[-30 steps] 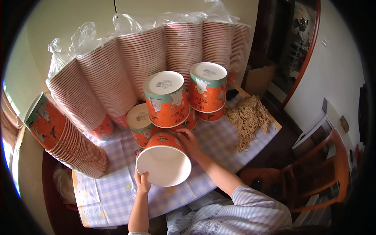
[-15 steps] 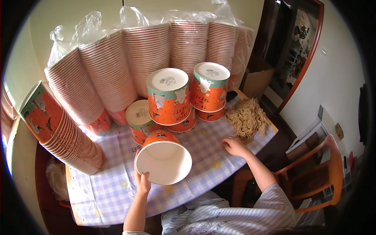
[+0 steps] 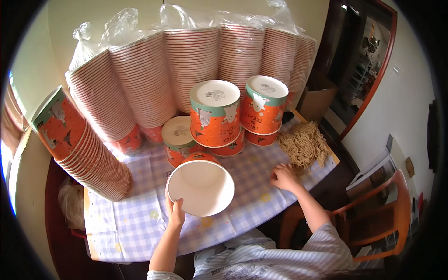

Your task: Attaching string handles to decorative paper buckets for packaging.

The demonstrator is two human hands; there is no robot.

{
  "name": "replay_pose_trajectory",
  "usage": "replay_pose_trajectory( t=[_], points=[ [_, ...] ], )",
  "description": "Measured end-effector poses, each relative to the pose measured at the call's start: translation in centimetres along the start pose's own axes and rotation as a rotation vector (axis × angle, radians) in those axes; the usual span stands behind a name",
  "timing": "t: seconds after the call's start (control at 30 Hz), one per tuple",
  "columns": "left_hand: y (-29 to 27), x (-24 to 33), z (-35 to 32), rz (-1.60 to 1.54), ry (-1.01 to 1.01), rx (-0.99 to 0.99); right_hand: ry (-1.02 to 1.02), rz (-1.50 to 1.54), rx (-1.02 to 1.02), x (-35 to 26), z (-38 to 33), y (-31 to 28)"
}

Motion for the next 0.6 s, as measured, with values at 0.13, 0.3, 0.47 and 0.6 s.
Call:
replay_pose_trajectory(
  t=[0.13, 0.3, 0.47, 0.6],
  points=[
    [0.7, 1.1, 0.1, -0.132, -0.030, 0.051, -0.190, 0.597, 0.342, -4.9, 2.5, -2.9],
    [0.2, 0.4, 0.4, -0.158, -0.062, 0.072, -0.277, 1.110, 0.363, -11.6, 5.5, -7.3],
    [-0.2, 0.3, 0.9, -0.413, -0.219, 0.173, -0.333, 1.614, 0.332, -15.7, 8.3, -8.6],
    [-1.1, 0.8, 1.8, -0.475, -0.349, 0.216, -0.383, 1.489, 0.293, -17.6, 9.8, -9.7]
  ],
)
Point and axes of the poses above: each hand's wrist, its own z-axis towards the middle knuckle, its own y-axis out of the palm, x = y × z, the point moved 1 cm from there along z, towards the middle knuckle, and after that the axes turned 7 degrees about x, right-handed, at the moved point
